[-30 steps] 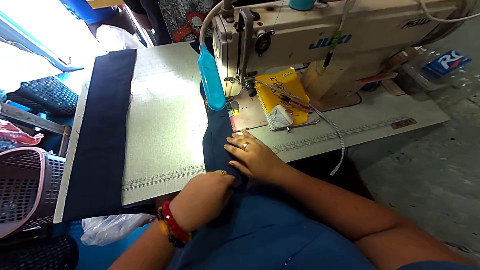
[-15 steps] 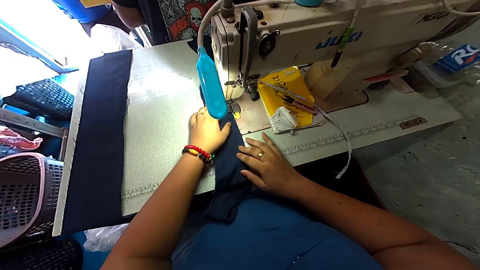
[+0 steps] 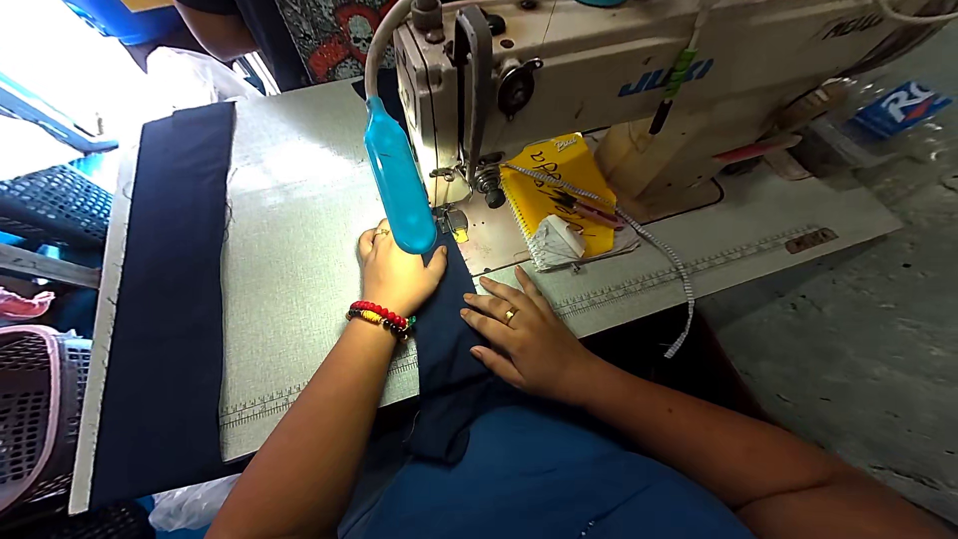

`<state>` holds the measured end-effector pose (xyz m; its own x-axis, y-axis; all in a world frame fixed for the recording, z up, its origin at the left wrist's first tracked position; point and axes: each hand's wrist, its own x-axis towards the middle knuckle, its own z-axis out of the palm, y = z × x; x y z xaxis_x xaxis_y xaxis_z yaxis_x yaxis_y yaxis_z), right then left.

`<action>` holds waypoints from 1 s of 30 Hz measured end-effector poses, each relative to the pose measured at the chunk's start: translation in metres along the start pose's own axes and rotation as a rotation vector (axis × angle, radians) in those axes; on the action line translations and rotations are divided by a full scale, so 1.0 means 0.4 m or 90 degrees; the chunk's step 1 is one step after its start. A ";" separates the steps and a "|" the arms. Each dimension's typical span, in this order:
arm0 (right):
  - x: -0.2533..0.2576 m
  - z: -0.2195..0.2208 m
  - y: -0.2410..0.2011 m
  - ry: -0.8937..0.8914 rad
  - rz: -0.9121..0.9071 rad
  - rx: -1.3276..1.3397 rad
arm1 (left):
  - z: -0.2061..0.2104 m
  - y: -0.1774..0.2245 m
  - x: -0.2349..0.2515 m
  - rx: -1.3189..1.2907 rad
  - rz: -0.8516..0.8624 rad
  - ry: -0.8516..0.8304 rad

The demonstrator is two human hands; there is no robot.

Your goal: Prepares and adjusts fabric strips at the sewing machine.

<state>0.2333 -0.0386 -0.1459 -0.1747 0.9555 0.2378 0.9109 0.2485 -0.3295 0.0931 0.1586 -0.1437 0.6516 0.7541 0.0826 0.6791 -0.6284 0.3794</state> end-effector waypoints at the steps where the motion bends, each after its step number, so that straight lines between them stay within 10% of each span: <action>1: 0.002 -0.002 -0.001 -0.001 -0.001 0.003 | 0.000 0.000 -0.001 0.001 -0.001 0.003; 30: -0.007 -0.019 0.012 0.058 0.002 0.087 | -0.063 0.047 -0.113 -0.092 0.058 0.126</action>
<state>0.2409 -0.0413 -0.1412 -0.1313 0.9398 0.3156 0.8508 0.2702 -0.4507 0.0677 0.1175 -0.1171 0.6199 0.7269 0.2955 0.5558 -0.6726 0.4886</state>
